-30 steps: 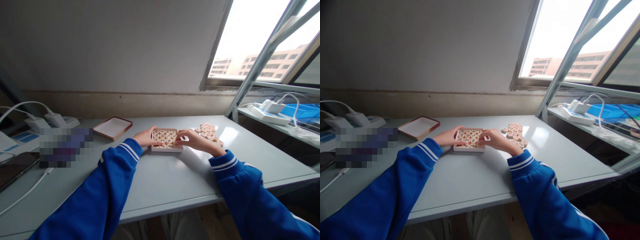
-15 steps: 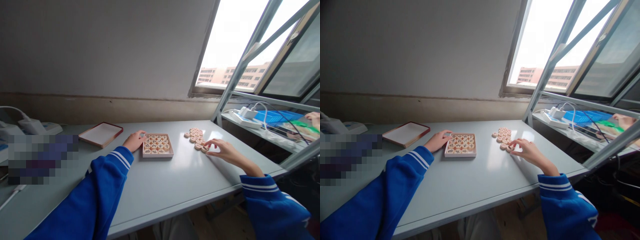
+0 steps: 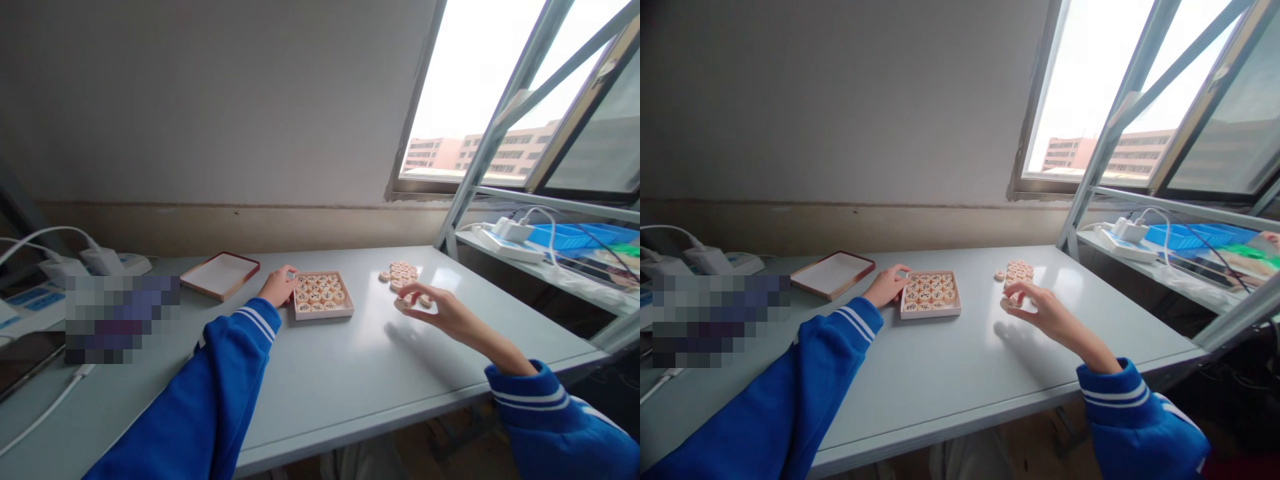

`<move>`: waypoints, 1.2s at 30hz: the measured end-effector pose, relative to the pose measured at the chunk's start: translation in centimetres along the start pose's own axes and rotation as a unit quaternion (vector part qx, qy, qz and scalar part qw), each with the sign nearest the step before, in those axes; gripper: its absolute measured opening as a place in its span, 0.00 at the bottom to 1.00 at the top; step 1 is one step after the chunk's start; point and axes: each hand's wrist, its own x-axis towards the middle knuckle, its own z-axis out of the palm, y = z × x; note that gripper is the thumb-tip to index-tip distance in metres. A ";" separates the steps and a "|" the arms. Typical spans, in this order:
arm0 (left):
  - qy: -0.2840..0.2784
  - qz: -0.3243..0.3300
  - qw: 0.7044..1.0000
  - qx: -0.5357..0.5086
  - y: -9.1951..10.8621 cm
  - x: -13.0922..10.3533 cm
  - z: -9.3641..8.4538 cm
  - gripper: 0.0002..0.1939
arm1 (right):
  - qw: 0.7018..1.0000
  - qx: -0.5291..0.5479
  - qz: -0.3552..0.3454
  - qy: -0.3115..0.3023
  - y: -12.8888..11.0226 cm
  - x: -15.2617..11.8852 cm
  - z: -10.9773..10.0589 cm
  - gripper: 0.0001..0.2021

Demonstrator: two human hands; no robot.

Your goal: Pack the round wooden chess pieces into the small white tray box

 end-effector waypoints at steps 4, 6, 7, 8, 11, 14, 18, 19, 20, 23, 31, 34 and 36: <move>0.001 0.001 1.000 0.002 0.0 0.1 0.0 0.13 | 0.996 0.058 -0.070 -0.025 -3.4 3.0 1.4 0.13; -0.002 0.002 1.000 0.009 0.0 0.1 0.0 0.13 | 0.992 0.072 -0.093 -0.042 -4.4 4.3 2.5 0.13; -0.003 0.001 1.000 0.013 0.1 0.0 0.0 0.13 | 0.992 0.071 -0.096 -0.047 -4.6 4.9 3.1 0.12; -0.004 0.002 1.000 0.016 0.1 0.0 0.0 0.13 | 0.992 0.064 -0.096 -0.049 -4.7 5.3 3.6 0.12; -0.005 0.005 1.000 0.019 0.3 -0.1 0.0 0.13 | 0.995 0.018 -0.086 -0.047 -4.4 6.0 4.9 0.11; -0.007 0.004 1.000 0.013 0.4 -0.2 -0.1 0.13 | 0.995 -0.016 -0.085 -0.047 -4.1 5.8 5.3 0.12; -0.009 0.010 1.000 0.013 0.2 -0.1 0.0 0.13 | 0.993 -0.043 -0.099 -0.039 -4.5 5.2 5.0 0.11; -0.008 0.013 1.000 0.015 0.1 -0.1 0.0 0.13 | 0.993 -0.051 -0.101 -0.031 -4.6 5.1 4.9 0.11; -0.007 0.015 1.000 0.019 0.1 -0.1 0.0 0.14 | 0.993 -0.060 -0.103 -0.021 -4.8 5.1 4.9 0.11; -0.007 0.015 1.000 0.026 0.1 -0.1 0.0 0.14 | 0.990 -0.081 -0.113 -0.005 -5.2 5.0 4.8 0.12; -0.005 -0.003 1.000 0.024 0.1 0.0 0.0 0.15 | 0.978 -0.204 -0.031 0.038 -1.6 3.6 2.8 0.10; -0.005 -0.006 1.000 0.021 0.1 0.1 0.0 0.15 | 0.972 -0.233 0.033 0.024 1.2 1.8 1.5 0.11; -0.006 -0.008 1.000 0.023 0.2 0.1 0.0 0.15 | 0.970 -0.234 0.059 0.013 2.6 0.6 0.9 0.11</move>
